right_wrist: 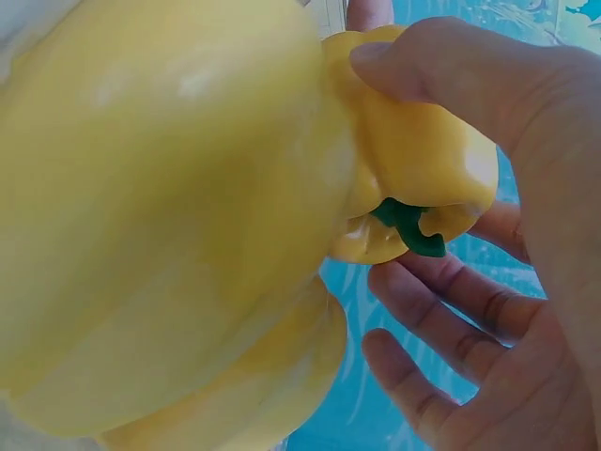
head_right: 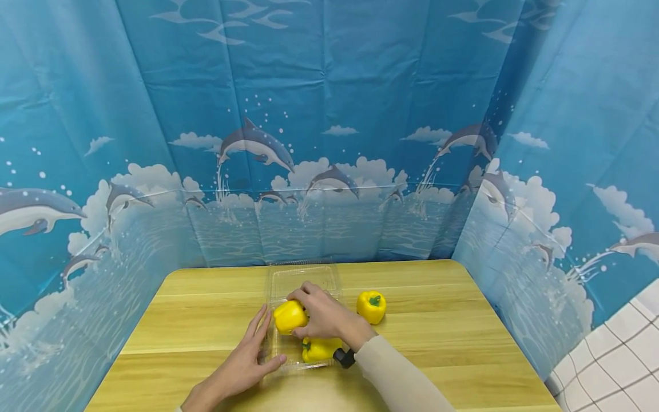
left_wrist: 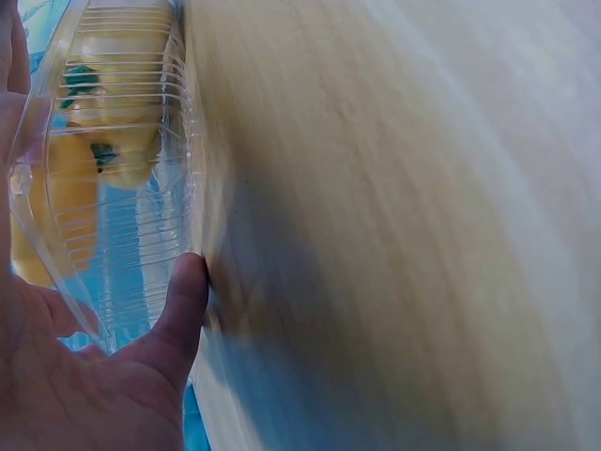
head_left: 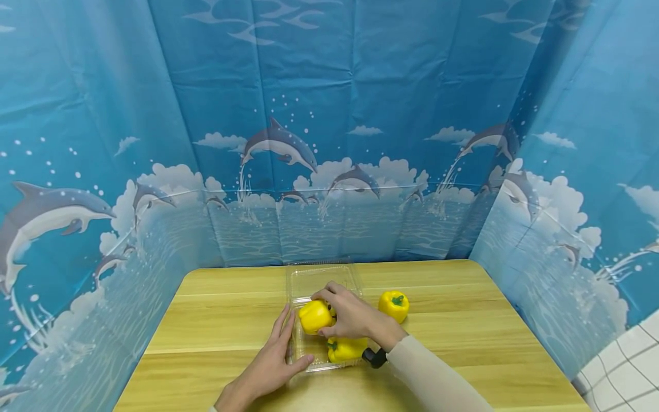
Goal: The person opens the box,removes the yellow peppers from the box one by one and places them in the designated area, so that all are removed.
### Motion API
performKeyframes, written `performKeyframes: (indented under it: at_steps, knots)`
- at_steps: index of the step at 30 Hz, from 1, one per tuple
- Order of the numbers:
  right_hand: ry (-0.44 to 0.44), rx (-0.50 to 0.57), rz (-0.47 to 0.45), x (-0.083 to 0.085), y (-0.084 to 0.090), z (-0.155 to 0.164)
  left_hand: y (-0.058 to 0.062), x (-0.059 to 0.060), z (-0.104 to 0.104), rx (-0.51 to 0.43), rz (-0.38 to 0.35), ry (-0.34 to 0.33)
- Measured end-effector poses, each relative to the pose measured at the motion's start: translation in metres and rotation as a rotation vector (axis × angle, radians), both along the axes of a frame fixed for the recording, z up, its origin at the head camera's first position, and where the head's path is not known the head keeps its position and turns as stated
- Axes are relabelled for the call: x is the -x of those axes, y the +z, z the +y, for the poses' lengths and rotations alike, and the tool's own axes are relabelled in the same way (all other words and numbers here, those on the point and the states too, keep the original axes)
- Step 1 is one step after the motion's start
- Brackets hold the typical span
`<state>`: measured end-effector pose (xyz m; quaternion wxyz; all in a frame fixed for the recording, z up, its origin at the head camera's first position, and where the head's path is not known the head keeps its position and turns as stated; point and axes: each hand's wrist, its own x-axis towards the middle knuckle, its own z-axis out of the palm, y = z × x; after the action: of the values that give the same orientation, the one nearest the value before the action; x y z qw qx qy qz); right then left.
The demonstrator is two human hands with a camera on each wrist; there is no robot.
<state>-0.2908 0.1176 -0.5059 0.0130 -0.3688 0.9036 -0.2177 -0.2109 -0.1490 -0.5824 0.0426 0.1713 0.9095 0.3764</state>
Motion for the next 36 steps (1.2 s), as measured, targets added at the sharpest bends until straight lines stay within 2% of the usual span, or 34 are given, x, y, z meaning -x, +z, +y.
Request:
performKeyframes:
  at_steps: [13, 21, 27, 36]
  knots:
    - [-0.007, 0.032, 0.005, -0.007, 0.002, 0.01, -0.002, -0.002, -0.001, 0.001, -0.011, 0.007]
    - [0.0, 0.06, 0.031, -0.009, 0.007, 0.017, -0.001, -0.002, -0.002, -0.003, 0.016, 0.006]
    - [-0.005, 0.065, 0.044, -0.012, 0.009, 0.021, -0.002, -0.003, -0.002, -0.024, 0.0, 0.003]
    - [-0.013, 0.095, 0.074, -0.018, 0.009, 0.036, -0.005, -0.002, 0.002, 0.0, -0.007, -0.002]
